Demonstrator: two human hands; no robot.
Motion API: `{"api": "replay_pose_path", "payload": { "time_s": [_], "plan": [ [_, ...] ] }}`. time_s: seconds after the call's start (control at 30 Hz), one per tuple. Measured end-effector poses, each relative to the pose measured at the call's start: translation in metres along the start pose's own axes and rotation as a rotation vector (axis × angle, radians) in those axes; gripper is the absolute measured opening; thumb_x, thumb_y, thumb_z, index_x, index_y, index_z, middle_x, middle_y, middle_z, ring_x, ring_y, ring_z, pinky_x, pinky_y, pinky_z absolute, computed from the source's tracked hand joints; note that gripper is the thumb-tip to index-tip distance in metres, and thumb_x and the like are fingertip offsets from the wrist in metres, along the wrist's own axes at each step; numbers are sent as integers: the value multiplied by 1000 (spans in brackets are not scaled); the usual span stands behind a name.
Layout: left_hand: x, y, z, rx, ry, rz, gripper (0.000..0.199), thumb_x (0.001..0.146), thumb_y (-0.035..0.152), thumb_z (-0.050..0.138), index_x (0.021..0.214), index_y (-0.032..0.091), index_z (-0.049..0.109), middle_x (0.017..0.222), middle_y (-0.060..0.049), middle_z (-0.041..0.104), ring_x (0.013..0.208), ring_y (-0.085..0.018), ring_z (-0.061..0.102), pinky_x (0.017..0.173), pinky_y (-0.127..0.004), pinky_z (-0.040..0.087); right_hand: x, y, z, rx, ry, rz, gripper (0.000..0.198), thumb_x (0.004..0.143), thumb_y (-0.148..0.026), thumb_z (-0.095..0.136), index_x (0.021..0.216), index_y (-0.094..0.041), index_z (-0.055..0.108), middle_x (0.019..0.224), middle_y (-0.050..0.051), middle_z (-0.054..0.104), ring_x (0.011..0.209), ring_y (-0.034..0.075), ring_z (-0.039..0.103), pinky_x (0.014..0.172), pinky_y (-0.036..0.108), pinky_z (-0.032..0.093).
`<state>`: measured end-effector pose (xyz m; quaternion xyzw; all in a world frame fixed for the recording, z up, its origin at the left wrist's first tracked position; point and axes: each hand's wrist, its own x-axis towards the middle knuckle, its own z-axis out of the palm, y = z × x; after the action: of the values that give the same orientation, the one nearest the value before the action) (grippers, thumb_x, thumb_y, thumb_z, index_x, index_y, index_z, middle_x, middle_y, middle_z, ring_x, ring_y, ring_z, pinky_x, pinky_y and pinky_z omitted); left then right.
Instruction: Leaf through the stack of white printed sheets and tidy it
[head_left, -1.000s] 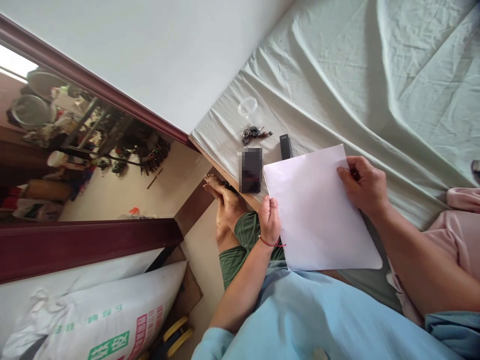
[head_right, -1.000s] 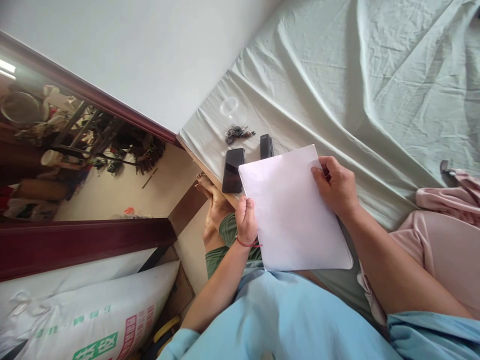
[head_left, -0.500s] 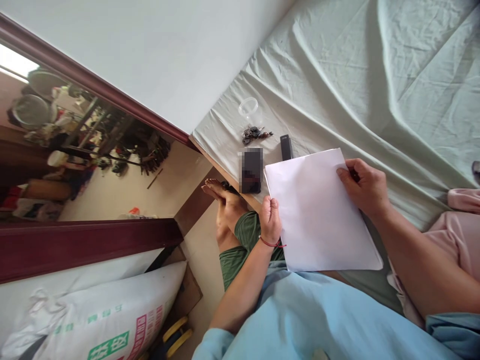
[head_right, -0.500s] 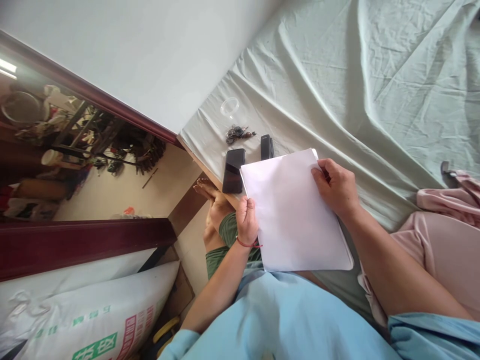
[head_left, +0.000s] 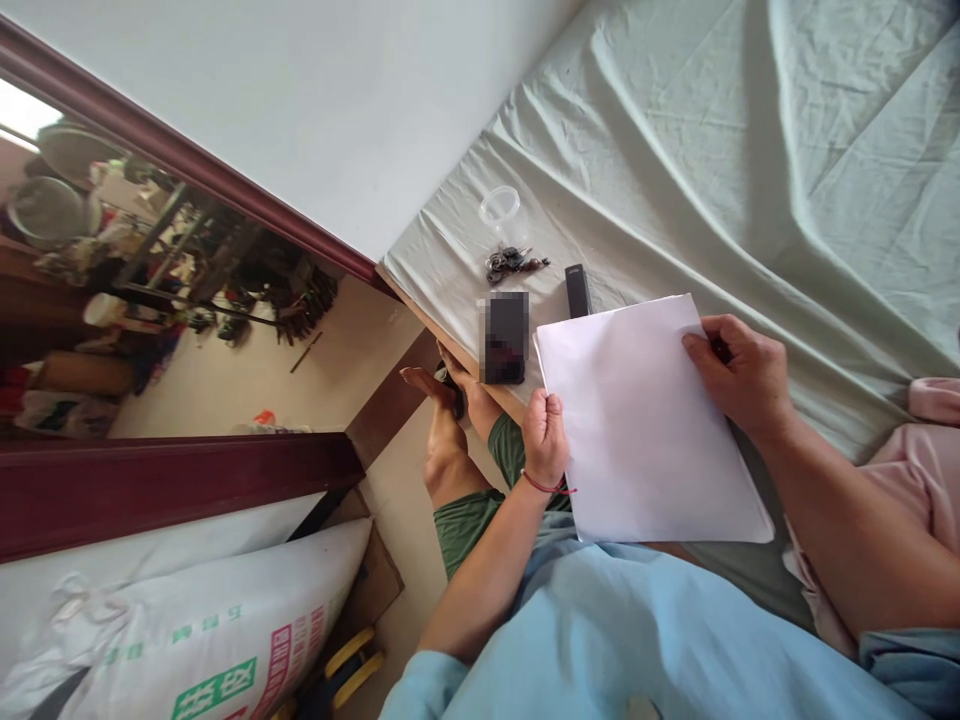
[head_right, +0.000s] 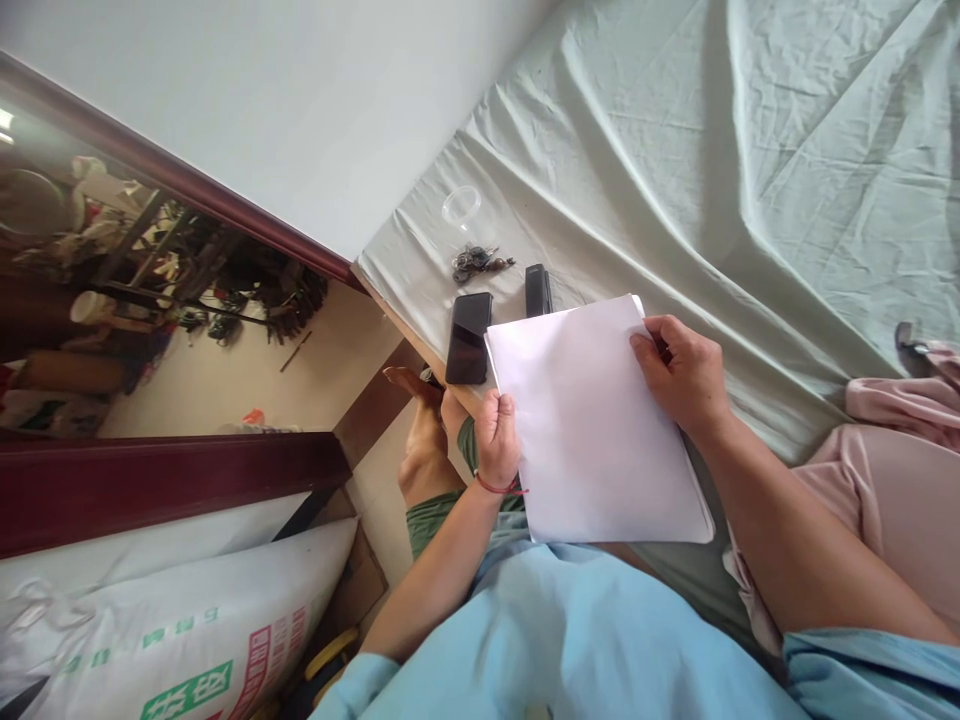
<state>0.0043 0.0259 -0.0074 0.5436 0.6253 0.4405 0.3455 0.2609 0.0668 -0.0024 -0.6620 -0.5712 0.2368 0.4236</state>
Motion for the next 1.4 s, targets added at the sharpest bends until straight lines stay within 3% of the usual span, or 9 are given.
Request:
{"api": "replay_pose_path", "payload": {
  "time_s": [0.77, 1.13, 1.4],
  "plan": [
    [1, 6, 0, 39, -19, -7, 50, 98, 66, 39, 76, 21, 45, 64, 3, 40, 59, -12, 37, 58, -28, 32, -1, -3, -1, 19, -1, 31, 13, 88, -38, 63, 92, -26, 66, 66, -3, 54, 57, 13, 45, 59, 30, 39],
    [1, 3, 0, 25, 22, -35, 49, 96, 66, 42, 75, 21, 45, 68, 2, 41, 64, -14, 40, 63, -30, 36, -1, -5, -2, 44, -17, 49, 18, 89, -45, 61, 92, -28, 65, 67, -1, 56, 58, 15, 46, 58, 32, 41],
    [3, -5, -1, -102, 12, -80, 45, 96, 63, 48, 79, 21, 48, 72, 2, 39, 69, -13, 40, 69, -27, 40, -1, -4, -2, 80, -22, 81, 22, 88, -48, 62, 93, -27, 66, 70, 0, 59, 59, 15, 48, 58, 32, 42]
  ]
}}
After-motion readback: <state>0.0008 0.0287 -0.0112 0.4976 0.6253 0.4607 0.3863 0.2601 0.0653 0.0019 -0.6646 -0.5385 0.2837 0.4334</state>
